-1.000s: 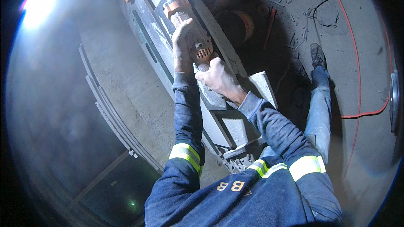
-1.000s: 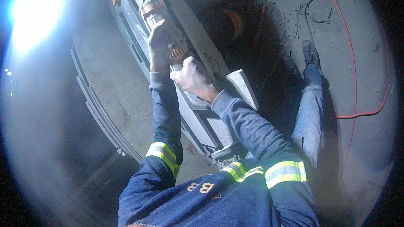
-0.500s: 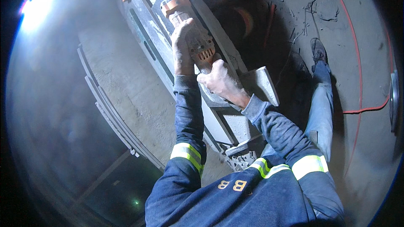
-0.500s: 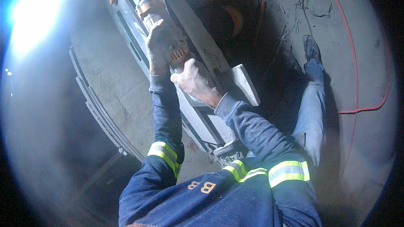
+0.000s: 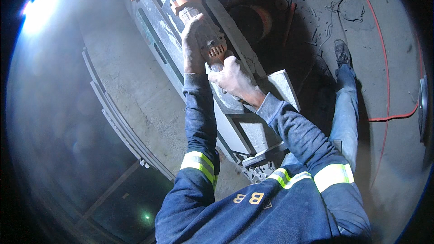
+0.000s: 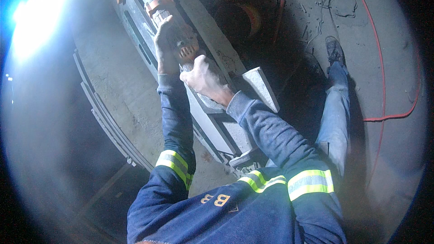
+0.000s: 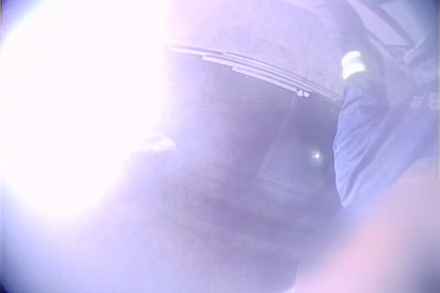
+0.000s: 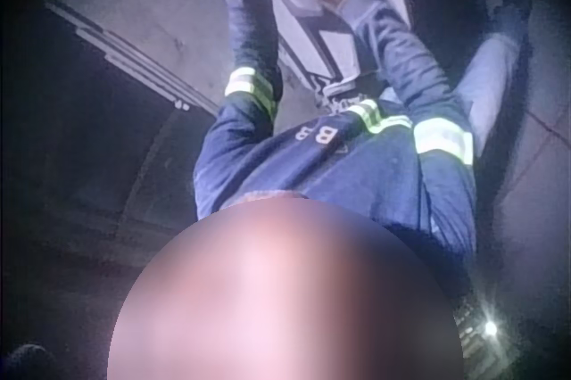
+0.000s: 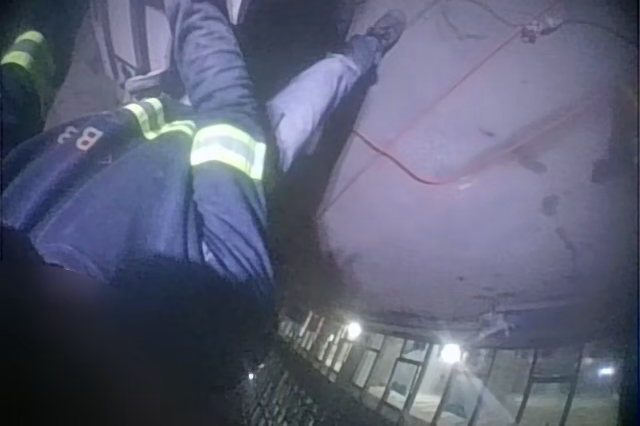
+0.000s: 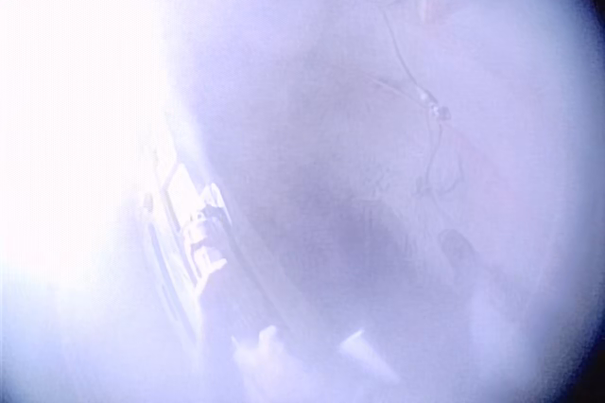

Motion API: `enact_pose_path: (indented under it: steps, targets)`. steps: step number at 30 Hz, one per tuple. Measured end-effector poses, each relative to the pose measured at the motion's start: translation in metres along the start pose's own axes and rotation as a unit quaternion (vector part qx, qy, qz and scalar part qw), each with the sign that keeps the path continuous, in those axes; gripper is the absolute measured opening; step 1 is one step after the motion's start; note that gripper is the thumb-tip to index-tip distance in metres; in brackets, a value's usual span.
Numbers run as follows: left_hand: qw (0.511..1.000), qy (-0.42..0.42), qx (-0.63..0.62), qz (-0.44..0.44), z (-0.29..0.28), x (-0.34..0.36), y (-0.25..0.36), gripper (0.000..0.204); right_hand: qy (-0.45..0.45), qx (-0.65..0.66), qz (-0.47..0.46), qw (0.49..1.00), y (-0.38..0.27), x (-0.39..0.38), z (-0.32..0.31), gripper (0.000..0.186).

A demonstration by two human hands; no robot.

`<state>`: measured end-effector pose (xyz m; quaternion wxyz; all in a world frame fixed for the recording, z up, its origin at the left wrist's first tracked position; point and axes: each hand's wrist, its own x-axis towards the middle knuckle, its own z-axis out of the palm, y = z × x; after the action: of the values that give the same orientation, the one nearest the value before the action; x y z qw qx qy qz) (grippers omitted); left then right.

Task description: The person uses an angle grinder to cut a rectangular tile placed on a metal stand. The person holds the tile with one hand and operates the grinder with the other, generating dust as the cut progresses.

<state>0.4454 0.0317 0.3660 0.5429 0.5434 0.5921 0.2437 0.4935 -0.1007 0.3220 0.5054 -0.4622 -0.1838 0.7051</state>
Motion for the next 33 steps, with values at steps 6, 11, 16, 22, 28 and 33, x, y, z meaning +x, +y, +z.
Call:
enact_pose_path:
  steps: [6, 11, 16, 22, 28, 33]
  targets:
    - [1.0, -0.015, -0.004, 0.006, 0.0, -0.007, 0.003, 0.036, -0.01, -0.038, 0.016, 0.999, -0.01, -0.007, -0.004, 0.035]
    - [1.0, -0.008, -0.001, 0.017, 0.004, -0.011, 0.0, 0.033, -0.015, -0.031, 0.06, 0.998, -0.009, -0.019, -0.005, 0.051]
    - [0.999, -0.024, -0.015, 0.016, -0.003, -0.009, -0.005, 0.031, -0.007, -0.05, 0.055, 0.997, -0.018, -0.028, -0.008, 0.055]
    - [0.999, -0.012, -0.03, -0.029, -0.003, -0.005, -0.004, 0.032, -0.034, -0.03, 0.062, 0.997, -0.014, -0.021, -0.011, 0.052]
    - [0.999, -0.027, -0.035, -0.007, -0.001, -0.001, -0.004, 0.033, -0.041, -0.021, 0.041, 0.998, -0.009, -0.006, -0.012, 0.046]
    - [0.999, -0.02, -0.03, -0.007, -0.006, 0.001, -0.002, 0.031, -0.026, -0.027, 0.037, 0.999, -0.018, -0.01, -0.01, 0.044]
